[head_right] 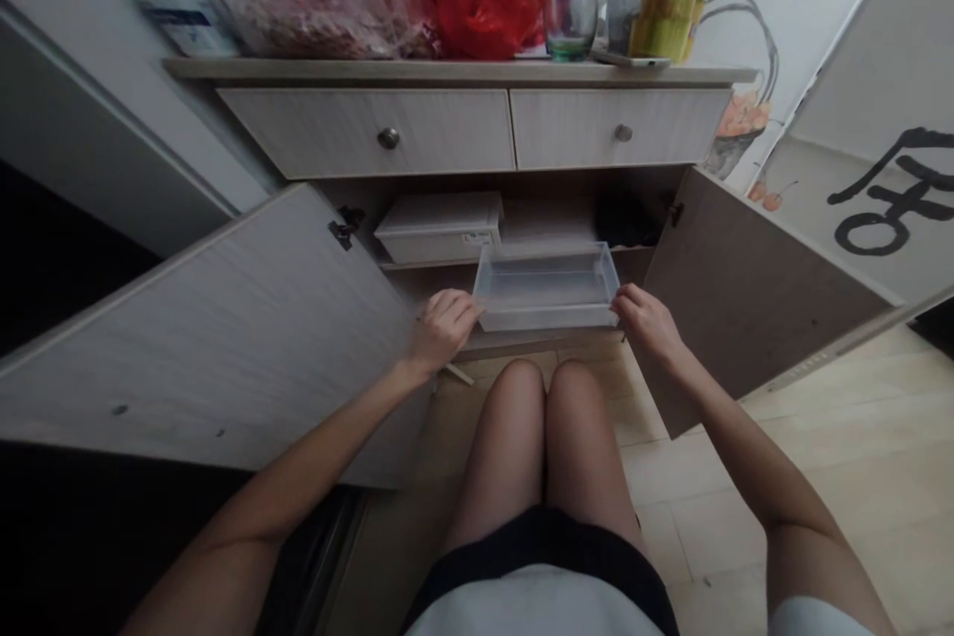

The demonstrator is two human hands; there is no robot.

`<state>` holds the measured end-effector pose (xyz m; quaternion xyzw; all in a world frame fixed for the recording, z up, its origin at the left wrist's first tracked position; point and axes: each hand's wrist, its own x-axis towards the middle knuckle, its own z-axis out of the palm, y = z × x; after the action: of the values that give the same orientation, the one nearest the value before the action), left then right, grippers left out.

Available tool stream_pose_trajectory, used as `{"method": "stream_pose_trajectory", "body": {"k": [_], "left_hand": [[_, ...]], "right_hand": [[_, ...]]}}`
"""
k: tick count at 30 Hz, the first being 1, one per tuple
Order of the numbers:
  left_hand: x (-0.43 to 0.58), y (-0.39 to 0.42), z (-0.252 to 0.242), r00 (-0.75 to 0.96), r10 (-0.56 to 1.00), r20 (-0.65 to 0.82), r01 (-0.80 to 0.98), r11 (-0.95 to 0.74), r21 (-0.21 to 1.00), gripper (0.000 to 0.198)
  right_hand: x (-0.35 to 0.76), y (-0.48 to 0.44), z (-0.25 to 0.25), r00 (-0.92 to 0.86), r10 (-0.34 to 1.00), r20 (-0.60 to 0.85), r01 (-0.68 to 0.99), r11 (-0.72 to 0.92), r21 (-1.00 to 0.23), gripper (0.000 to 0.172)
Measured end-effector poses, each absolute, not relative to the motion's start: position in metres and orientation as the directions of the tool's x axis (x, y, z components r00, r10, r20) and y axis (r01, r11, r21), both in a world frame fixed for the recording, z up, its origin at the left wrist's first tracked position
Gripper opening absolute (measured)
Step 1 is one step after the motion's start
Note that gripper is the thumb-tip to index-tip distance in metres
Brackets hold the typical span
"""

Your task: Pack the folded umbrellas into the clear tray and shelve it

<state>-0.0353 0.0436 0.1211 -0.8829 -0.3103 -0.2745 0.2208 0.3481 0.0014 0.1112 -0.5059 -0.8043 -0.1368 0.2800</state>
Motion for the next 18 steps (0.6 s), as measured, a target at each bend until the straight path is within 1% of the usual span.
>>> {"method": "stream_pose_trajectory", "body": {"k": [7,10,13,18], "left_hand": [[-0.054,-0.007,0.070,0.697,0.470,0.542,0.634,-0.757,-0.159,0.025],[-0.060,-0.017,0.053,0.678,0.531,0.509,0.657,-0.748,-0.094,0.028],[-0.064,-0.023,0.039,0.630,0.616,0.473,0.688,-0.725,0.028,0.030],[-0.067,-0.025,0.028,0.510,0.723,0.467,0.670,-0.674,0.312,0.024]], "right_hand": [[0.333,-0.046,0.066,-0.377,0.784,0.493,0.874,0.477,-0.091,0.032],[0.327,-0.052,0.054,-0.378,0.811,0.447,0.876,0.469,-0.111,0.032],[0.322,-0.055,0.051,-0.357,0.841,0.406,0.885,0.444,-0.140,0.033],[0.319,-0.054,0.055,-0.373,0.843,0.388,0.869,0.463,-0.172,0.031]]}}
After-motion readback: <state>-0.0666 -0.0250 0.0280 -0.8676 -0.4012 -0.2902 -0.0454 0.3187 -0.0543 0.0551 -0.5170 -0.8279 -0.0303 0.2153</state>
